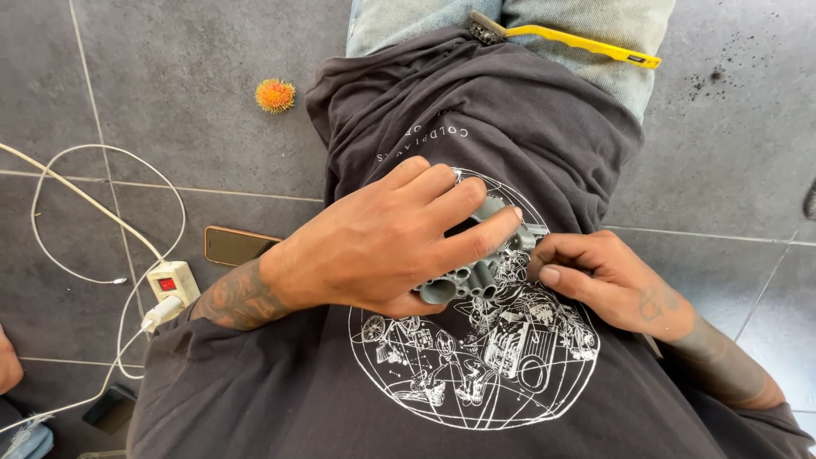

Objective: The person sits on the floor and uses a yellow-handled brush to scrub the interior and exterior surfaces of a gray metal engine part. They rotate the part to access different areas and continue brushing throughout the clip.

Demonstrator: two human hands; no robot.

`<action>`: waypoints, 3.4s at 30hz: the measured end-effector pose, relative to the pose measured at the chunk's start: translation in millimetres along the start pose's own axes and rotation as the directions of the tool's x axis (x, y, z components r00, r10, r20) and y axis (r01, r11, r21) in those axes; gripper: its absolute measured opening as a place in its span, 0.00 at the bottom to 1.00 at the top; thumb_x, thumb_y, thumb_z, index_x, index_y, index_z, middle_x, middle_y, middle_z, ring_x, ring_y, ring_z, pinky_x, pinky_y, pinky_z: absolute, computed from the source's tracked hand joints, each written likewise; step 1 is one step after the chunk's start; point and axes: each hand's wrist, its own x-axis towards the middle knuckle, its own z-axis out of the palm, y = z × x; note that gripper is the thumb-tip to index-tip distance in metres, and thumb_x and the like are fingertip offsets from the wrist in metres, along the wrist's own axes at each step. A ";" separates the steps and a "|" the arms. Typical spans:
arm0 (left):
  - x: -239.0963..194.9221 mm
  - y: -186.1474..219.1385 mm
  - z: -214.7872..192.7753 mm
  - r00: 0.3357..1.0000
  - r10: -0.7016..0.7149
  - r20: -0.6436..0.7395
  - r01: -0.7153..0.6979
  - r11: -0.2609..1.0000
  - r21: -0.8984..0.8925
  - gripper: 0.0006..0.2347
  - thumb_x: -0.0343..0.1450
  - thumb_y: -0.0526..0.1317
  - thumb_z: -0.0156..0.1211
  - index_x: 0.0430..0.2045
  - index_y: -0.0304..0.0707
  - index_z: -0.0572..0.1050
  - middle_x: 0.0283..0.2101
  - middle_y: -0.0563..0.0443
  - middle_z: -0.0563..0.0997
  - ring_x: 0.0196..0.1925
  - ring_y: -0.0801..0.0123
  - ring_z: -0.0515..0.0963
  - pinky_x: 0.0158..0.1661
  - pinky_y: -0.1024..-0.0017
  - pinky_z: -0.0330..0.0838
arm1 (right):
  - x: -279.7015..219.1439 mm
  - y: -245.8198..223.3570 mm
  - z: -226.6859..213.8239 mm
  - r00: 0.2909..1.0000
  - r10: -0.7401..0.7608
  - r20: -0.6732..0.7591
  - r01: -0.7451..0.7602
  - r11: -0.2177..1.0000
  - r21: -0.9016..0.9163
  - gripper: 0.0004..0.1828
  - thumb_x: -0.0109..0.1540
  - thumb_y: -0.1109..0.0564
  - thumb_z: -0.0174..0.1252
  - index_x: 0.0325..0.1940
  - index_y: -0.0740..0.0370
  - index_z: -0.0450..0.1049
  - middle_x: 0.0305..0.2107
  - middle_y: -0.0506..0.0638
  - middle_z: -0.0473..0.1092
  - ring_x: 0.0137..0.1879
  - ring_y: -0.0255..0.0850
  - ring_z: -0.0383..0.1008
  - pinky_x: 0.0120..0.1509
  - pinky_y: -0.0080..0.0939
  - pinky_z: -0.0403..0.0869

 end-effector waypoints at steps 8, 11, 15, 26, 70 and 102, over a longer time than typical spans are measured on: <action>0.9 1.6 -4.5 1.000 0.017 0.006 -0.017 0.999 0.031 0.45 0.53 0.64 0.78 0.61 0.41 0.64 0.50 0.46 0.70 0.42 0.62 0.70 0.42 0.64 0.67 | 7.3 -4.7 11.9 0.995 -0.086 -0.057 0.073 0.977 -0.198 0.20 0.65 0.49 0.55 0.22 0.57 0.64 0.13 0.41 0.58 0.21 0.33 0.53 0.26 0.39 0.58; 1.5 2.4 -4.6 1.000 0.027 0.009 -0.028 0.999 0.036 0.46 0.52 0.63 0.79 0.61 0.41 0.63 0.49 0.46 0.69 0.41 0.62 0.69 0.42 0.64 0.66 | 10.0 -5.2 15.4 0.984 -0.154 -0.088 0.122 0.948 -0.293 0.25 0.66 0.50 0.55 0.18 0.57 0.56 0.12 0.42 0.52 0.20 0.35 0.48 0.25 0.43 0.53; 0.9 3.0 -6.0 0.999 0.032 -0.003 -0.032 0.999 0.030 0.45 0.54 0.62 0.78 0.61 0.40 0.63 0.49 0.46 0.69 0.42 0.62 0.69 0.43 0.65 0.66 | 10.3 -8.2 16.4 0.961 -0.261 -0.096 0.219 0.923 -0.316 0.23 0.65 0.57 0.53 0.19 0.59 0.53 0.11 0.43 0.49 0.18 0.37 0.46 0.23 0.44 0.50; -10.1 20.1 -8.2 1.000 0.024 0.015 -0.025 0.998 0.057 0.50 0.50 0.69 0.79 0.61 0.43 0.63 0.49 0.46 0.69 0.40 0.62 0.71 0.42 0.64 0.69 | -4.7 -3.8 20.8 0.921 -0.389 -0.008 0.360 0.860 -0.360 0.18 0.64 0.58 0.52 0.19 0.60 0.61 0.11 0.48 0.55 0.15 0.44 0.53 0.24 0.47 0.54; 1.9 -14.0 31.2 0.887 -0.425 -0.181 -0.320 -0.282 -0.904 0.38 0.63 0.52 0.65 0.65 0.23 0.61 0.44 0.39 0.75 0.38 0.70 0.78 0.38 0.68 0.78 | 82.9 16.0 -71.9 0.515 -0.592 -0.620 0.168 0.779 -0.604 0.12 0.69 0.65 0.58 0.56 0.62 0.79 0.33 0.55 0.74 0.41 0.52 0.78 0.42 0.47 0.74; 35.4 -15.5 100.1 0.965 -0.205 0.162 0.001 -0.615 -0.788 0.31 0.66 0.48 0.62 0.61 0.24 0.65 0.53 0.37 0.79 0.47 0.62 0.82 0.47 0.68 0.78 | -9.6 13.2 -58.7 0.438 -0.746 -0.502 0.282 0.644 -0.711 0.10 0.69 0.55 0.58 0.45 0.66 0.78 0.37 0.53 0.73 0.44 0.44 0.68 0.64 0.49 0.58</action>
